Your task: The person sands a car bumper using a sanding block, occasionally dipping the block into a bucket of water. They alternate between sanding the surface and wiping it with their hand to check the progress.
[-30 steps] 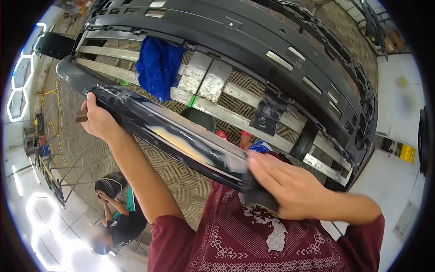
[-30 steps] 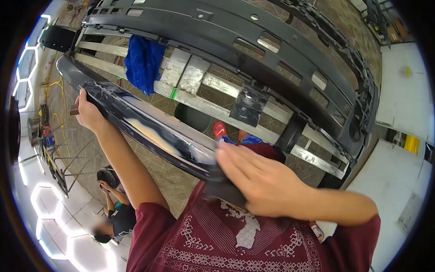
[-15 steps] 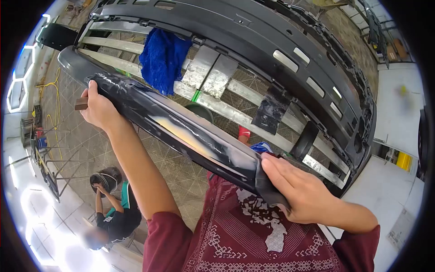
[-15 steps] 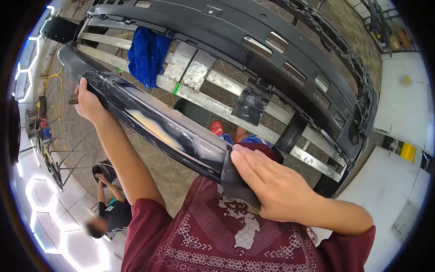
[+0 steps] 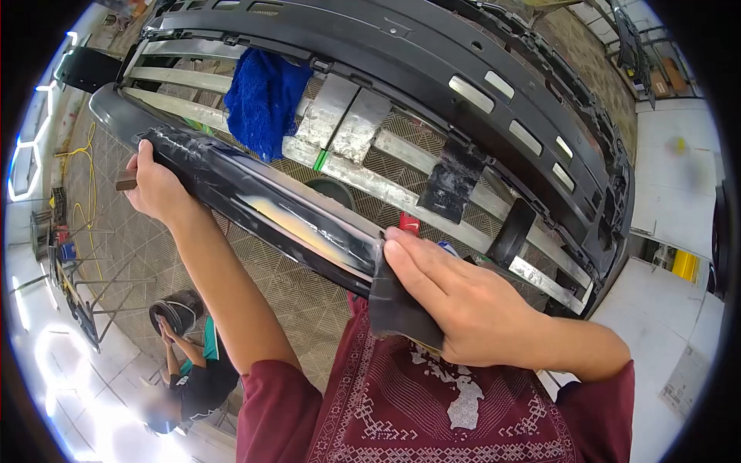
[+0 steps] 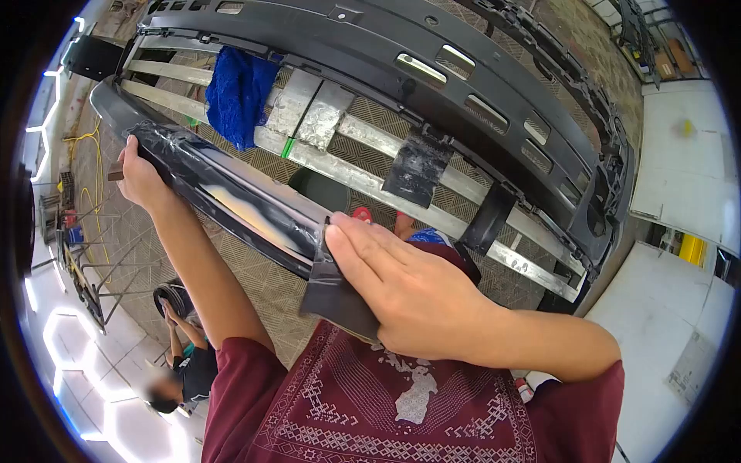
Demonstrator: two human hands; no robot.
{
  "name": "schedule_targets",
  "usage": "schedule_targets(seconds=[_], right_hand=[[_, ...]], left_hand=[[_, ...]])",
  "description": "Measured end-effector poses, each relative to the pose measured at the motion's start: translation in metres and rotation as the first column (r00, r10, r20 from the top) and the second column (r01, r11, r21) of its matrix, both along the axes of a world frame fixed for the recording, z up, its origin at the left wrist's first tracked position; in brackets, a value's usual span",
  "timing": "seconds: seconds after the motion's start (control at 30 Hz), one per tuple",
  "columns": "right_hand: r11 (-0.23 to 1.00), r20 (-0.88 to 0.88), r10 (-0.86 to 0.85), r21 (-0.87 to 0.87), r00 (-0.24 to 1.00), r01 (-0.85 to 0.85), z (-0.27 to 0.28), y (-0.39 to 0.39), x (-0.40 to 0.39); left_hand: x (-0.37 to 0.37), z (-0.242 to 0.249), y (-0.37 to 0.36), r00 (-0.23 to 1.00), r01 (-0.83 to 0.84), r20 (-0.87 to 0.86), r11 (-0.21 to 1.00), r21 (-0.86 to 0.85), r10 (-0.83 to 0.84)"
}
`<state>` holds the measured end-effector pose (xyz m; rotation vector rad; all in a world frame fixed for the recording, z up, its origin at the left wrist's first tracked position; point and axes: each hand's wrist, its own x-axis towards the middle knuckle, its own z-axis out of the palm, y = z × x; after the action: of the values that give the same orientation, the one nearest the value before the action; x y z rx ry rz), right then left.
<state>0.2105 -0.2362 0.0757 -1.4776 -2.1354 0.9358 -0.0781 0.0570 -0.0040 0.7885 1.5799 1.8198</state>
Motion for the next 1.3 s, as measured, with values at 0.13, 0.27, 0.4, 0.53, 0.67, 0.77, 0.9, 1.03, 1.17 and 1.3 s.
schedule_targets(seconds=[0.13, 0.27, 0.4, 0.53, 0.67, 0.77, 0.9, 1.03, 1.17, 1.3], right_hand=[[0.993, 0.033, 0.027, -0.115, 0.999, -0.023, 0.016, -0.030, 0.025], [1.000, -0.038, 0.016, -0.007, 0.999, -0.017, -0.004, 0.007, -0.001], [0.999, -0.009, 0.032, -0.003, 0.999, -0.032, -0.001, -0.002, 0.008], [0.998, 0.072, 0.014, -0.066, 0.997, -0.009, 0.010, -0.019, 0.008], [0.968, -0.136, -0.008, 0.246, 0.991, 0.042, -0.033, 0.077, -0.059], [0.899, -0.120, -0.085, 0.420, 0.989, 0.128, -0.056, 0.109, -0.093], [0.997, -0.136, 0.005, 0.074, 0.991, 0.005, -0.015, 0.028, -0.021], [0.996, 0.024, 0.036, -0.088, 0.999, -0.034, 0.012, -0.041, 0.028], [0.999, -0.045, 0.038, 0.007, 0.998, -0.038, -0.003, 0.009, -0.002], [0.970, -0.183, 0.055, 0.244, 0.982, -0.008, -0.031, 0.111, -0.067]], left_hand=[[0.000, -0.001, 0.000, 0.999, -0.031, 0.010, 0.999, -0.009, 0.031], [-0.002, -0.004, 0.003, 0.999, -0.014, -0.029, 1.000, 0.006, 0.014], [0.004, 0.003, -0.001, 1.000, -0.017, -0.004, 1.000, -0.001, 0.017], [-0.004, -0.006, 0.004, 0.994, -0.038, -0.103, 0.999, -0.002, 0.037], [-0.004, -0.003, 0.001, 0.999, 0.003, -0.035, 1.000, 0.003, -0.003], [-0.013, -0.007, 0.006, 0.998, 0.027, -0.059, 1.000, 0.012, -0.026], [-0.014, -0.012, 0.008, 0.999, -0.017, -0.029, 1.000, 0.017, 0.017], [-0.009, -0.011, 0.002, 0.991, -0.055, -0.120, 0.998, 0.018, 0.057], [-0.006, -0.009, 0.002, 0.985, -0.031, -0.166, 0.999, 0.034, 0.037], [0.003, 0.000, -0.003, 0.993, -0.002, -0.122, 1.000, 0.015, 0.004]])
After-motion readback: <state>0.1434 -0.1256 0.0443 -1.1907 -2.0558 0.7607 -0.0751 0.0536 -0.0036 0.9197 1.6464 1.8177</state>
